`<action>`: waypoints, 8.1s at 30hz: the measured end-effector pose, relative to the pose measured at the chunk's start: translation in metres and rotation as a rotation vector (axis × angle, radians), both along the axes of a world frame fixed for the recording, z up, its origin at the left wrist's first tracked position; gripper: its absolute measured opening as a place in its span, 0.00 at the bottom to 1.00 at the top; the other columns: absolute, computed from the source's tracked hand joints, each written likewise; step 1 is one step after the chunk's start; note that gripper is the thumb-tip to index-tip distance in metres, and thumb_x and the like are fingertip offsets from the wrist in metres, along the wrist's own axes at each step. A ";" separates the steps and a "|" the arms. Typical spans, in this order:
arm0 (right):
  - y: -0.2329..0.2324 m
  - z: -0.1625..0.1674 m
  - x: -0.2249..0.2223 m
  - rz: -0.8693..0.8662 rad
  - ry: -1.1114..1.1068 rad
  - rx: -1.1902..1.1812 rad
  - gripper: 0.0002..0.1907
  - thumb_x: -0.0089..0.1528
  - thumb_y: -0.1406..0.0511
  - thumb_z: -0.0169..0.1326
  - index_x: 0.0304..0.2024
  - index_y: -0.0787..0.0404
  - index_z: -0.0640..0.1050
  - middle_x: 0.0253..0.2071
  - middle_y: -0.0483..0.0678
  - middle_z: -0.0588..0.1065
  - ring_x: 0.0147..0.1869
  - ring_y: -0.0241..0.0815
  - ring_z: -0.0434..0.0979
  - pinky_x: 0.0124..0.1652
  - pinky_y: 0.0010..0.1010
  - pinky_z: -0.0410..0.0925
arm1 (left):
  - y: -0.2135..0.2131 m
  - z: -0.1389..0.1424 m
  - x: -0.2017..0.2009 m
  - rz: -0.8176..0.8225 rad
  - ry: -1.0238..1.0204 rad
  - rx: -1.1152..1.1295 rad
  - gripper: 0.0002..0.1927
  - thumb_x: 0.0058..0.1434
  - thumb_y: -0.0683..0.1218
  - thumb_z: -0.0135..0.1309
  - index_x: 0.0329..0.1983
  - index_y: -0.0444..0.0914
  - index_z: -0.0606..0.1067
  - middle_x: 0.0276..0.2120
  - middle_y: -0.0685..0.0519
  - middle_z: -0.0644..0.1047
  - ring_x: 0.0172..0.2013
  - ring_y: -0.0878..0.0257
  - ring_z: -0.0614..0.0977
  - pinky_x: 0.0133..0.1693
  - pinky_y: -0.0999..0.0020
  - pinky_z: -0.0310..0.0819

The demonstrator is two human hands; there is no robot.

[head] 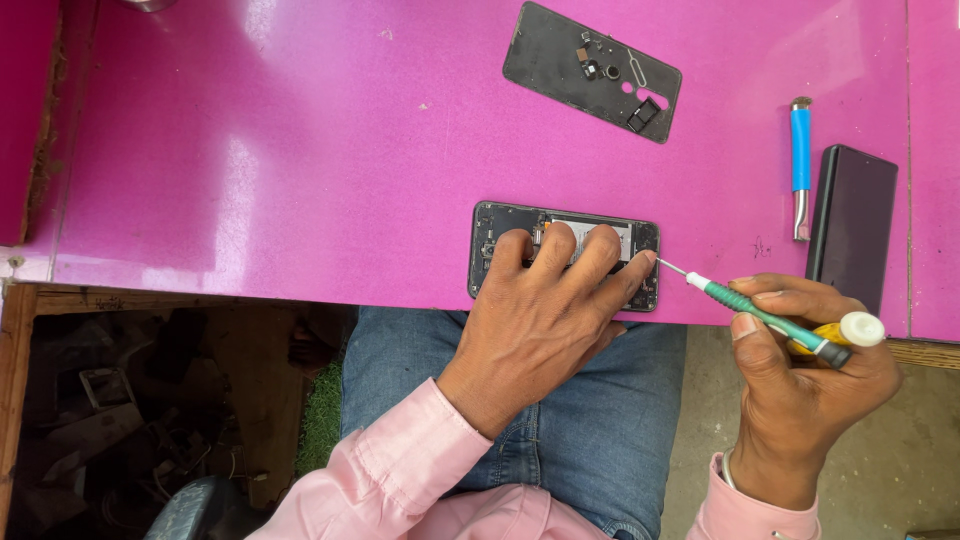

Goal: The person uses a screwdriver to tighten screws on the internal frame of a disassembled smartphone. They then place the back cover onto the device and press the edges to secure it.

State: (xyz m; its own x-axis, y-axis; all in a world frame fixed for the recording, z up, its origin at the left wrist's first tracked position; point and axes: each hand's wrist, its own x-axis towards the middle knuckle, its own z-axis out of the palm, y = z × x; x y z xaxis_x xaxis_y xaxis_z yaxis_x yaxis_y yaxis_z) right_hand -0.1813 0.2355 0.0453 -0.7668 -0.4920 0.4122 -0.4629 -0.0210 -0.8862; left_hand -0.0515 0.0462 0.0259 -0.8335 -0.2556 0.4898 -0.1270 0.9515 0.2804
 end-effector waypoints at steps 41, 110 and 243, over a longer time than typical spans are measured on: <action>-0.138 0.014 -0.067 0.063 0.069 0.019 0.10 0.64 0.74 0.66 0.46 0.65 0.79 0.46 0.49 0.81 0.41 0.27 0.73 0.44 0.17 0.69 | -0.001 0.005 -0.005 -0.024 -0.034 -0.069 0.32 0.54 0.58 0.63 0.62 0.49 0.70 0.51 0.55 0.69 0.49 0.57 0.72 0.43 0.53 0.65; -0.029 -0.008 -0.027 -0.024 0.126 -0.128 0.11 0.70 0.74 0.65 0.49 0.65 0.75 0.47 0.60 0.80 0.52 0.44 0.84 0.53 0.27 0.79 | -0.009 -0.002 0.028 0.166 -0.054 -0.103 0.24 0.71 0.66 0.48 0.67 0.58 0.74 0.56 0.52 0.70 0.55 0.50 0.70 0.56 0.44 0.59; -0.068 -0.009 0.023 0.160 0.171 -0.029 0.26 0.84 0.70 0.47 0.73 0.41 0.49 0.54 0.62 0.74 0.52 0.52 0.82 0.56 0.41 0.76 | -0.024 -0.031 0.052 -0.120 0.189 -0.138 0.06 0.73 0.54 0.56 0.44 0.50 0.75 0.65 0.59 0.75 0.61 0.63 0.76 0.53 0.67 0.66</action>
